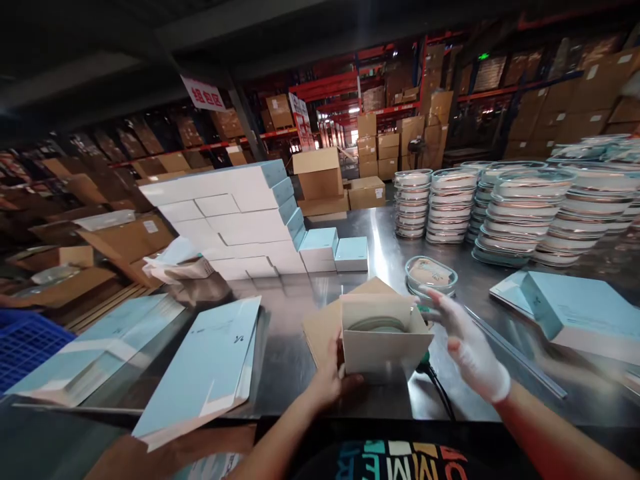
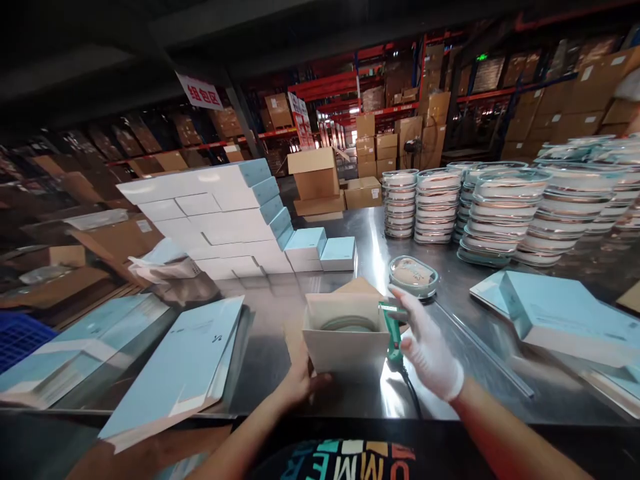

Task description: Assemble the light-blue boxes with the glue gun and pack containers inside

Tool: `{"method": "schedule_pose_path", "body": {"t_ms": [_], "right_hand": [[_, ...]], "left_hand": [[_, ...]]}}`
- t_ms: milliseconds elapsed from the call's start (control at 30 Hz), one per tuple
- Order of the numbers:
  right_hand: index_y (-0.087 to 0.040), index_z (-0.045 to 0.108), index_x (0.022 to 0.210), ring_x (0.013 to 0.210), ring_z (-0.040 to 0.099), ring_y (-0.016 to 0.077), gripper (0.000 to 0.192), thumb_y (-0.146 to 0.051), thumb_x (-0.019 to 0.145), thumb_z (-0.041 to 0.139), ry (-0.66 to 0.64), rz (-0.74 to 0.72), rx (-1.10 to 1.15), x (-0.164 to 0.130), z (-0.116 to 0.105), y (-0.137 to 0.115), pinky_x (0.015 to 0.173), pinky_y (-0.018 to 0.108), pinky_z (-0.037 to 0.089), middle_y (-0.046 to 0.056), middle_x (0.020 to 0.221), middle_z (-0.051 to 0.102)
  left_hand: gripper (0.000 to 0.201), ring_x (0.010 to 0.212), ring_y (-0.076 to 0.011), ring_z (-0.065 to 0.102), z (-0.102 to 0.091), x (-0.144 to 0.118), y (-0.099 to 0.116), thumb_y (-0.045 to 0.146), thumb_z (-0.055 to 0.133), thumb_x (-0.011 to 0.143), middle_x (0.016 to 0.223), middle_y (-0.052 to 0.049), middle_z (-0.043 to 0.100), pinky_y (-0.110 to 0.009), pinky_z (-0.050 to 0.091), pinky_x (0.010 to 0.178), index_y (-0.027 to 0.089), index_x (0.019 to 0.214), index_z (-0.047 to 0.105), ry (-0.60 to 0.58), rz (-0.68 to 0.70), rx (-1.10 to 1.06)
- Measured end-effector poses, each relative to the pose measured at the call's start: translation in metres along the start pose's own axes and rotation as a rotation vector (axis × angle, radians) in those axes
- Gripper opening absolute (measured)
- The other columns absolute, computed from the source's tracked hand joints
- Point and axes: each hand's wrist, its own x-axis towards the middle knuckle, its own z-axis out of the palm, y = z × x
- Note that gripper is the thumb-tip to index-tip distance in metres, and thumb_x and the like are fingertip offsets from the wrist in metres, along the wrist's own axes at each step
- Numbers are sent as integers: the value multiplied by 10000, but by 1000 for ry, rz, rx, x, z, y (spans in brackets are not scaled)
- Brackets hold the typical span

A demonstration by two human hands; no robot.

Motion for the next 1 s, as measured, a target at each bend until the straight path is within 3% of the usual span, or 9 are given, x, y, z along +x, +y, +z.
{"method": "schedule_pose_path", "body": {"t_ms": [67, 133, 267, 400, 567, 700, 800, 900, 1000], "right_hand": [[-362, 403, 1708, 1548, 521, 402, 851, -770, 986, 595, -58, -69, -8, -31, 23, 13, 1184, 591, 543, 155, 1749, 425], [-337, 449, 1691, 1611, 425, 419, 864, -735, 958, 674, -103, -74, -9, -47, 45, 19, 1260, 623, 449, 158, 1752, 419], [-225, 743, 1400, 1446, 613, 416, 750, -813, 969, 566, -53, 183, 217, -31, 77, 13, 1183, 573, 546, 192, 1544, 646], [-237, 724, 1289, 1226, 737, 338, 434, -500, 943, 718, 245, 395, 222, 0, 97, 7, 1101, 529, 604, 140, 1292, 779], [-261, 633, 1434, 1144, 759, 265, 451, -385, 1001, 608, 133, 251, 112, 10, 76, 16, 977, 418, 651, 106, 1310, 767], [-209, 767, 1143, 936, 775, 320, 361, -483, 917, 706, -56, 314, -489, 12, 40, 45, 768, 414, 634, 161, 1086, 782], [-198, 771, 1134, 663, 742, 293, 435, -456, 787, 823, -194, 461, -757, 7, 31, 73, 580, 367, 541, 132, 843, 771], [-180, 739, 1208, 569, 710, 298, 560, -419, 711, 840, -169, 534, -715, 0, 34, 88, 528, 372, 504, 116, 757, 771], [-201, 731, 1133, 635, 732, 302, 490, -342, 665, 767, -57, 562, -459, -6, 37, 85, 573, 384, 550, 96, 786, 797]], "left_hand": [[981, 1373, -425, 604, -2, -1, 8, 703, 878, 746, 1443, -210, 623, -602, 476, 1192, 222, 1533, 542, 75, 71, 24], [885, 1391, -424, 593, -3, 1, 18, 771, 827, 768, 1381, -187, 663, -594, 461, 1209, 233, 1443, 633, 132, 169, 88], [612, 1088, -348, 715, 7, 9, 37, 822, 731, 831, 964, -98, 744, -588, 493, 1176, 239, 1008, 786, 134, 349, 181], [782, 1264, -368, 680, 19, 10, 33, 829, 726, 834, 1326, -165, 709, -511, 572, 1067, 250, 1356, 656, 411, 382, 62], [666, 1285, -389, 673, -9, 1, 15, 770, 818, 793, 1186, -125, 757, -546, 546, 1112, 275, 1232, 745, 255, 437, 363], [625, 1287, -382, 681, -38, -4, 16, 744, 780, 848, 1191, -120, 769, -577, 506, 1169, 250, 1229, 743, 510, 444, 462], [663, 1145, -342, 736, -46, -1, 19, 797, 716, 864, 1139, -116, 777, -567, 516, 1158, 220, 1190, 740, 609, 426, 456], [689, 1055, -317, 748, -44, 6, 24, 835, 680, 863, 1094, -109, 779, -550, 530, 1125, 216, 1157, 746, 576, 415, 406], [678, 1043, -305, 739, -39, 14, 34, 823, 718, 843, 1077, -108, 774, -493, 554, 1053, 209, 1128, 742, 581, 362, 315]]}}
